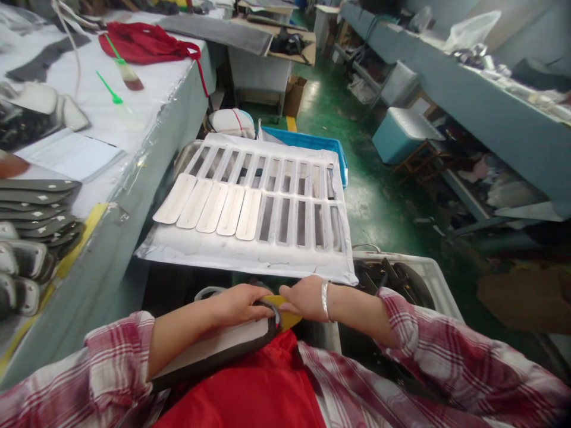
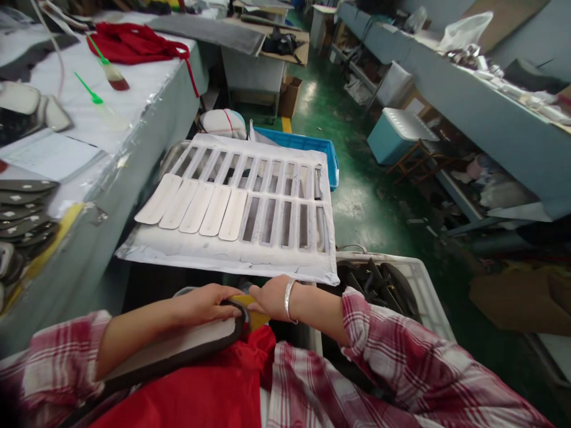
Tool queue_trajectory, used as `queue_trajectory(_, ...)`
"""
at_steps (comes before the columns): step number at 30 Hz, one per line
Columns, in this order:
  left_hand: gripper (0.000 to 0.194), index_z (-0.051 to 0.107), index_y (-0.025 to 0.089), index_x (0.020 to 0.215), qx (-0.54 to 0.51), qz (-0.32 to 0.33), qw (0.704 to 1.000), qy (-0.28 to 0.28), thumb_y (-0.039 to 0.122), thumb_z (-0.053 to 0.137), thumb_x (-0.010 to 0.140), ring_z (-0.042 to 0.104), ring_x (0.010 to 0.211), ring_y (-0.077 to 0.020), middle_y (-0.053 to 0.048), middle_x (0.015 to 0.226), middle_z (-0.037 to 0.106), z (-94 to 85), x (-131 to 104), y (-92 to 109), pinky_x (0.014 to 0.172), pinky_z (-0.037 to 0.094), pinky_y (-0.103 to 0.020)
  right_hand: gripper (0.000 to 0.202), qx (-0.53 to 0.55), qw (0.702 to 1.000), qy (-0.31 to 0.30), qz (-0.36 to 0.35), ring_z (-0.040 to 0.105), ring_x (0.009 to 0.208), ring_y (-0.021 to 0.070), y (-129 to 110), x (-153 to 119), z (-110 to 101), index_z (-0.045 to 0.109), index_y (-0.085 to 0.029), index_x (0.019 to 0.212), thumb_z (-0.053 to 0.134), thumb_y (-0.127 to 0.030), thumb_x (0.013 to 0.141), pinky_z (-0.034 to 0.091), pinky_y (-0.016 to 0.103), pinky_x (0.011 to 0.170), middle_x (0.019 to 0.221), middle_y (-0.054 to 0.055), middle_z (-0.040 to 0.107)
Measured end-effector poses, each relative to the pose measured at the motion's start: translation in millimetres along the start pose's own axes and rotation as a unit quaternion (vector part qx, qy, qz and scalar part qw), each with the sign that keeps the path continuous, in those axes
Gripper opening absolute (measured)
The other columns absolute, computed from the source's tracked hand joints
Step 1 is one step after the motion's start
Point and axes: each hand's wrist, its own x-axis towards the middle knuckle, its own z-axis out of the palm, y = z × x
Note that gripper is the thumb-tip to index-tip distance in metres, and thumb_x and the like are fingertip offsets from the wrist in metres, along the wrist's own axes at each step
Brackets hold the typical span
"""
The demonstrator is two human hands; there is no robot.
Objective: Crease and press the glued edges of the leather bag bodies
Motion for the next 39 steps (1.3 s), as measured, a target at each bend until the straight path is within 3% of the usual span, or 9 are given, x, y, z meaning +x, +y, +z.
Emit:
queue_trajectory(5, 0.032, 0.059, 0.023, 0.104, 0.005, -0.015, 1.0, -0.001, 0.038, 0.051, 0.078, 0.059, 0.086, -0.0171, 0.001, 0.097, 0.065, 0.0, 1, -1, 0.074, 0.043, -0.022, 0.039, 0.022, 0.998, 0.049, 0.045, 0.064, 0.069, 0.0237, -14, -2, 8, 0.049, -0.018, 0.098, 0.02, -0.045, 0.091, 0.046, 0.032, 0.053, 0.078, 0.008, 0.063)
queue_trajectory(8, 0.043, 0.055, 0.023, 0.112, 0.009, -0.006, 0.999, -0.031, 0.043, 0.056, 0.074, 0.058, 0.091, -0.019, 0.0, 0.104, 0.064, -11.0, 0, -4, 0.077, 0.043, -0.023, 0.044, -0.002, 0.995, 0.073, 0.068, 0.064, 0.069, 0.0245, -15, 0, 12, 0.049, -0.018, 0.097, 0.018, -0.048, 0.091, 0.047, 0.033, 0.053, 0.078, 0.009, 0.064)
queue_trajectory(12, 0.057, 0.048, 0.022, 0.122, -0.017, -0.012, 0.996, -0.084, 0.055, 0.049, 0.076, 0.056, 0.099, -0.0194, -0.002, 0.113, 0.061, -37.3, 8, -9, 0.083, 0.041, -0.024, 0.044, -0.013, 0.996, 0.076, 0.037, 0.064, 0.07, 0.0248, -6, 7, 10, 0.051, -0.017, 0.097, 0.021, -0.049, 0.091, 0.047, 0.033, 0.055, 0.08, 0.009, 0.065)
queue_trajectory(15, 0.057, 0.053, 0.021, 0.117, 0.023, -0.019, 0.994, -0.109, 0.06, 0.045, 0.076, 0.057, 0.097, -0.0202, -0.004, 0.11, 0.062, -46.4, 23, -2, 0.081, 0.042, -0.025, 0.045, -0.017, 0.997, 0.07, 0.007, 0.064, 0.069, 0.0269, 2, 11, 6, 0.051, -0.016, 0.099, 0.022, -0.049, 0.09, 0.047, 0.034, 0.053, 0.08, 0.01, 0.065)
queue_trajectory(19, 0.051, 0.064, 0.021, 0.097, 0.098, -0.003, 0.982, -0.163, 0.062, 0.047, 0.073, 0.058, 0.079, -0.0192, -0.002, 0.089, 0.066, -29.2, 45, 10, 0.07, 0.044, -0.026, 0.042, -0.01, 0.999, 0.049, -0.017, 0.064, 0.071, 0.027, 8, 16, 4, 0.053, -0.016, 0.098, 0.024, -0.047, 0.09, 0.047, 0.035, 0.056, 0.079, 0.01, 0.065)
queue_trajectory(24, 0.042, 0.065, 0.023, 0.091, 0.1, 0.032, 0.983, -0.149, 0.057, 0.046, 0.077, 0.057, 0.072, -0.0154, 0.001, 0.079, 0.064, -5.8, 53, 8, 0.066, 0.043, -0.022, 0.044, 0.006, 0.999, 0.039, -0.021, 0.064, 0.07, 0.0277, 10, 17, 5, 0.054, -0.017, 0.095, 0.024, -0.049, 0.09, 0.047, 0.036, 0.055, 0.077, 0.01, 0.066)
queue_trajectory(29, 0.048, 0.063, 0.023, 0.092, 0.148, 0.011, 0.981, -0.122, 0.064, 0.048, 0.071, 0.06, 0.075, -0.0194, -0.001, 0.083, 0.066, 1.5, 50, 9, 0.063, 0.042, -0.024, 0.046, 0.036, 0.999, 0.025, -0.009, 0.064, 0.068, 0.0275, 6, 10, 9, 0.053, -0.017, 0.098, 0.022, -0.049, 0.09, 0.046, 0.036, 0.055, 0.077, 0.01, 0.066)
queue_trajectory(33, 0.055, 0.057, 0.028, 0.098, 0.191, 0.03, 0.978, -0.085, 0.071, 0.048, 0.066, 0.061, 0.086, -0.023, 0.0, 0.097, 0.064, 9.0, 49, 9, 0.072, 0.042, -0.028, 0.045, 0.054, 0.998, 0.043, -0.001, 0.063, 0.066, 0.0271, -2, 2, 20, 0.054, -0.018, 0.099, 0.022, -0.047, 0.09, 0.045, 0.034, 0.052, 0.075, 0.009, 0.065)
queue_trajectory(39, 0.063, 0.054, 0.025, 0.1, 0.222, 0.02, 0.969, -0.11, 0.071, 0.054, 0.057, 0.059, 0.091, -0.0271, -0.005, 0.107, 0.061, 15.0, 50, 9, 0.081, 0.039, -0.036, 0.039, 0.091, 0.995, 0.03, 0.023, 0.063, 0.07, 0.0277, -18, -7, 36, 0.055, -0.022, 0.102, 0.027, -0.046, 0.089, 0.044, 0.033, 0.052, 0.084, 0.011, 0.064)
